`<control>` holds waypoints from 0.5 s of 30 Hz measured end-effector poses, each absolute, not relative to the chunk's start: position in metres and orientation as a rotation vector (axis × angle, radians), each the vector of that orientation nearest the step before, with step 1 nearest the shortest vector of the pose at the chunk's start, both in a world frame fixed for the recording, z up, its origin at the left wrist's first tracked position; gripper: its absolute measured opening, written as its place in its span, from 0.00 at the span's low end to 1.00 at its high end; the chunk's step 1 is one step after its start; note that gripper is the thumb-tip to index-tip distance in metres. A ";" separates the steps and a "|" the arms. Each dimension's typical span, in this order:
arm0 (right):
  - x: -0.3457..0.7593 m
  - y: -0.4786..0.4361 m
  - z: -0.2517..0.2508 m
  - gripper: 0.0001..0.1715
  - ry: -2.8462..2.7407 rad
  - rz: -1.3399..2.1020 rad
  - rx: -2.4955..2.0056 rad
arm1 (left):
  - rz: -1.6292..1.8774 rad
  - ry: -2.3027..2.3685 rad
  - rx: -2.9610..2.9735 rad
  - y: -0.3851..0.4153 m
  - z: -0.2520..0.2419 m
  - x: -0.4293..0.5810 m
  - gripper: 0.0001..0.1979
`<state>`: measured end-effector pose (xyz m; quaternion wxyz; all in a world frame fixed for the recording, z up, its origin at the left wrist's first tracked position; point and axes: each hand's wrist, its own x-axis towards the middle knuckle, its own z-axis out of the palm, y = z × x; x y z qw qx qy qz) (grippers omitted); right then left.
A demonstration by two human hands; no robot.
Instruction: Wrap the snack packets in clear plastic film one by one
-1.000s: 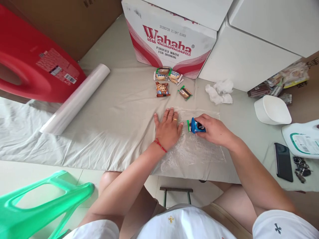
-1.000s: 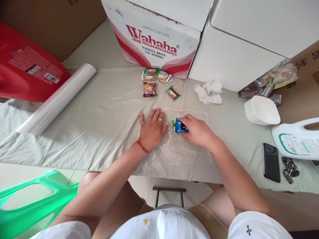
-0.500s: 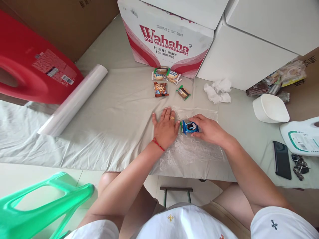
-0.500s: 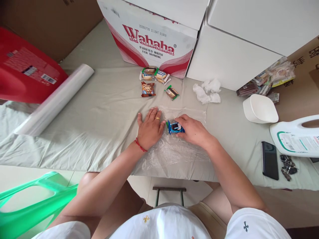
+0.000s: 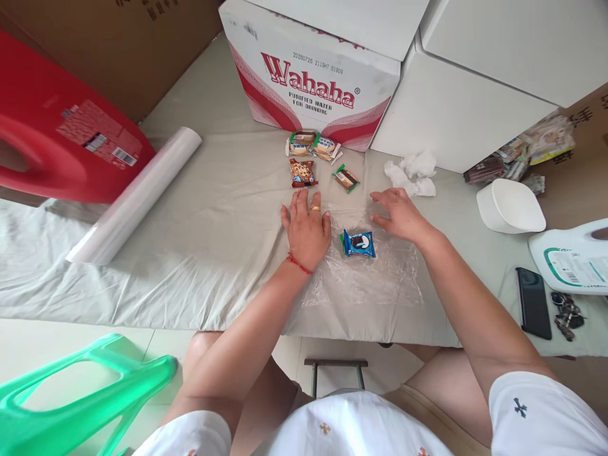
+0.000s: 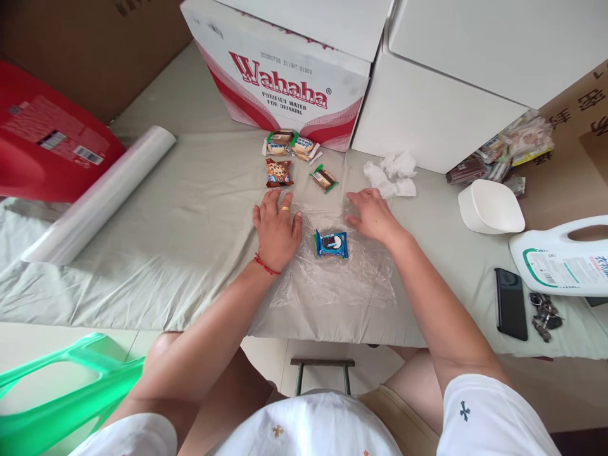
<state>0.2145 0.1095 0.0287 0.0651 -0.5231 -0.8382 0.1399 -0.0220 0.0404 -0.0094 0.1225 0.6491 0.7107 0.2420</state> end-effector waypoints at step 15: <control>0.216 0.102 0.043 0.06 -2.306 0.825 -1.354 | 0.886 1.683 1.675 0.054 0.001 -0.070 0.21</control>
